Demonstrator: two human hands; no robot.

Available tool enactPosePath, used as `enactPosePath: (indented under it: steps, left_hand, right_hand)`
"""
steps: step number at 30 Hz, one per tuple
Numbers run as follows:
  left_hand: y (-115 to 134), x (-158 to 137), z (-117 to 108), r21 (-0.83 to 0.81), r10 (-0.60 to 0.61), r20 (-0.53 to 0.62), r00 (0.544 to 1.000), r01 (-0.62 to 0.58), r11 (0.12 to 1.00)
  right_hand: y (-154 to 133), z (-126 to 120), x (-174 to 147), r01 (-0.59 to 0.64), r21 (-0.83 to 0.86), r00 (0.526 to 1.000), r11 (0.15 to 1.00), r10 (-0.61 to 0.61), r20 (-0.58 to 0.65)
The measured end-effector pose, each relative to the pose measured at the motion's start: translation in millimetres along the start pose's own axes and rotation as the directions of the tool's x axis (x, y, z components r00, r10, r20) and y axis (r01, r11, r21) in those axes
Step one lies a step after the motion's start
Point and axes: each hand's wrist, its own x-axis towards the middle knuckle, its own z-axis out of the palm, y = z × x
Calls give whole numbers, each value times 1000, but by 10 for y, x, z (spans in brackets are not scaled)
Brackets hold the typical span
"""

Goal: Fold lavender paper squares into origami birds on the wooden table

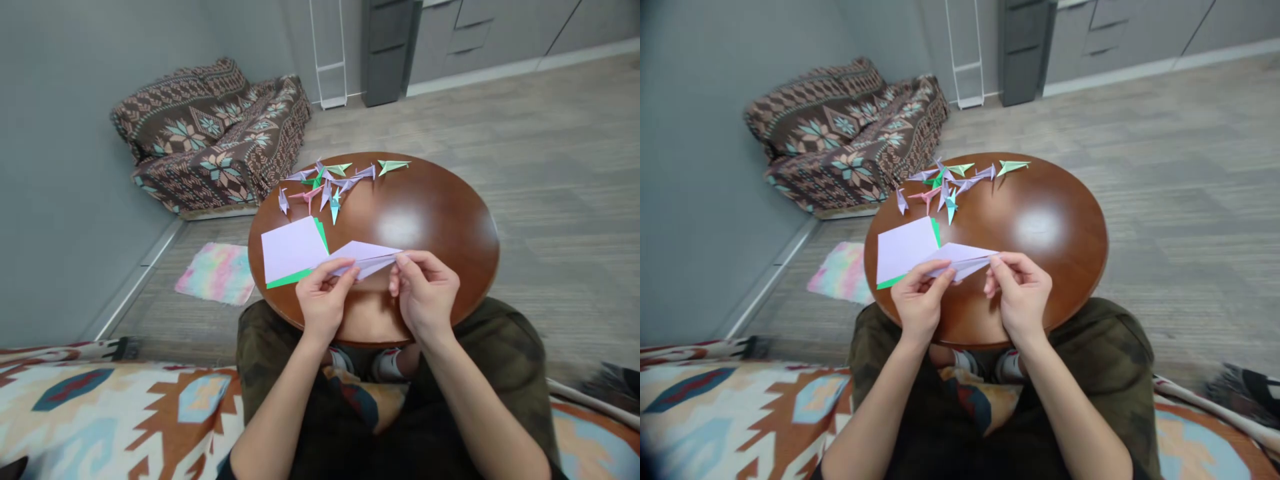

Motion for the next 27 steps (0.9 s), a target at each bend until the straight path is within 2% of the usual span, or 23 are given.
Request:
enactPosePath:
  steps: [4,7,12,14,17,19,23,25,27]
  left_hand:
    - [-10,-1,9,-25,-22,18,1000,22,999]
    - [-16,4,16,-90,-80,17,997,81,993]
    - [-35,26,-13,-155,-139,67,988,148,977]
    - [-47,29,-26,-139,-140,118,983,156,978]
    - [-65,25,-22,-100,-138,200,970,160,982]
    - [-72,25,-4,-100,-136,241,961,164,981]
    - [-79,47,29,-132,-145,262,954,184,974]
    - [-90,65,31,-166,-173,275,946,224,960]
    - [-108,80,22,-196,-223,330,917,298,934]
  right_hand:
    - [5,4,-6,3,-9,1000,1000,-3,-17]
    - [26,-12,-8,-6,-27,1000,1000,6,-4]
    - [7,-153,74,-30,-76,999,997,33,38]
    - [-35,-208,107,-76,-121,987,990,92,131]
    - [-95,-240,108,-144,-192,930,971,199,310]
    - [-113,-236,83,-153,-222,896,963,230,381]
    - [-99,-214,39,-122,-265,876,957,229,425]
    - [-84,-208,36,-107,-277,882,955,220,417]
    - [-71,-206,40,-99,-278,894,955,208,397]
